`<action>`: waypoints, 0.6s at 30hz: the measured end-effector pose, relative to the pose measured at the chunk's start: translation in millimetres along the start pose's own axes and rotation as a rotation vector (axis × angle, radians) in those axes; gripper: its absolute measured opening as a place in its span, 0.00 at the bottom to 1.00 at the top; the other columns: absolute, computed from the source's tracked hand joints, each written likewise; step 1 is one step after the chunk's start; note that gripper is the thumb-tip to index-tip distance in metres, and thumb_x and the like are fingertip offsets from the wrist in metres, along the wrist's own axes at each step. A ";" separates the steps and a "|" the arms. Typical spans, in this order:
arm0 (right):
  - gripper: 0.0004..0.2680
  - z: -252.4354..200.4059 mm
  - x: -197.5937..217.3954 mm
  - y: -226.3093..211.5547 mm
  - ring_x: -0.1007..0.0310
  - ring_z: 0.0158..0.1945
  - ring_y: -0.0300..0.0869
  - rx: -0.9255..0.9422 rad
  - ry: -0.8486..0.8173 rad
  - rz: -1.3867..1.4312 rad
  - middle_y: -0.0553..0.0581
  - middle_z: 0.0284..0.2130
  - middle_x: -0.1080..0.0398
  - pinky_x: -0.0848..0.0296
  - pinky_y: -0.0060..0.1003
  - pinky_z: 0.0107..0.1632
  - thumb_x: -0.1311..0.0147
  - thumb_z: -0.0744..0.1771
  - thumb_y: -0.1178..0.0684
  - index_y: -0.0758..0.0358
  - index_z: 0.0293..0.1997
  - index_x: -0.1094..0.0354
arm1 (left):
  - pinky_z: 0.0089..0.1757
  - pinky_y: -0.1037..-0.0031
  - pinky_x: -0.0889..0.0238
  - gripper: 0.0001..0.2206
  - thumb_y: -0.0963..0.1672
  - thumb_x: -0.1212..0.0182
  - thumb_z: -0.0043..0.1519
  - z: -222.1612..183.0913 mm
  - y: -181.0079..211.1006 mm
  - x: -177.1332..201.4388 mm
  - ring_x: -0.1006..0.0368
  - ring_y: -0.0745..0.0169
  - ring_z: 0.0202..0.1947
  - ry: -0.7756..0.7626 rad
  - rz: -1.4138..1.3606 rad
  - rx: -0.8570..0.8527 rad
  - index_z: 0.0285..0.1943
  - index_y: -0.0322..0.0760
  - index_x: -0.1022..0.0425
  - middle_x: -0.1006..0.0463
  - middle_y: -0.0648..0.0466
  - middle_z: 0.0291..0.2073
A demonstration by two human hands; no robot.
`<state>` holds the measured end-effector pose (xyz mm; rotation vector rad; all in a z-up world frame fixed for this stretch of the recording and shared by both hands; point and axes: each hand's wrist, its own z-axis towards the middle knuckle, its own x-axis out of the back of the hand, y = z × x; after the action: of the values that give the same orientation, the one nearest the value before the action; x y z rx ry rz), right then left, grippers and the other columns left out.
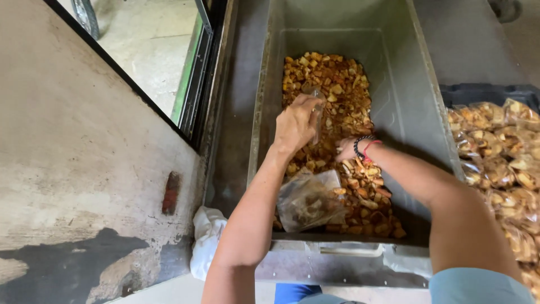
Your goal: The person scoops handfuls of fried food from a large bin into small plastic bags, then places the filled bags onto a tray.
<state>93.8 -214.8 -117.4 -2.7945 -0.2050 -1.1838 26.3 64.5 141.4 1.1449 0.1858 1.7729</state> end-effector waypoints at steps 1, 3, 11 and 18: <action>0.36 -12.2 1.1 1.1 0.41 0.72 0.54 0.066 -0.041 -0.023 0.64 0.70 0.41 0.37 0.44 0.70 0.39 0.60 0.34 0.58 0.74 0.47 | 0.43 0.58 0.27 0.11 0.40 0.39 0.61 -3.3 -1.8 -1.3 0.21 0.43 0.45 -0.004 -0.008 0.013 0.52 0.42 0.21 0.21 0.52 0.51; 0.39 -46.8 0.1 1.8 0.41 0.72 0.53 0.136 -0.146 -0.061 0.64 0.70 0.42 0.37 0.43 0.70 0.34 0.57 0.33 0.60 0.73 0.47 | 0.43 0.58 0.27 0.10 0.41 0.39 0.62 -3.1 -7.4 -4.4 0.21 0.43 0.45 -0.006 -0.021 0.040 0.52 0.42 0.21 0.21 0.52 0.51; 0.41 -160.9 -15.0 -40.5 0.36 0.69 0.48 0.201 -0.312 -0.167 0.59 0.67 0.37 0.36 0.37 0.68 0.32 0.55 0.31 0.60 0.72 0.46 | 0.44 0.58 0.27 0.10 0.41 0.38 0.60 -6.7 -20.4 -21.3 0.21 0.43 0.43 0.005 -0.016 0.013 0.49 0.43 0.19 0.20 0.50 0.49; 0.34 -152.6 -37.3 -33.3 0.29 0.59 0.49 0.261 -0.323 -0.155 0.60 0.58 0.29 0.29 0.42 0.60 0.34 0.58 0.38 0.56 0.69 0.44 | 0.44 0.57 0.27 0.08 0.43 0.36 0.60 -4.8 -26.5 -23.9 0.20 0.42 0.42 -0.075 0.055 0.078 0.46 0.43 0.19 0.21 0.47 0.48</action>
<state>-45.1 -207.1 -37.2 -2.7526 -0.5659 -0.6624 41.5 60.9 108.9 1.2814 0.1819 1.7812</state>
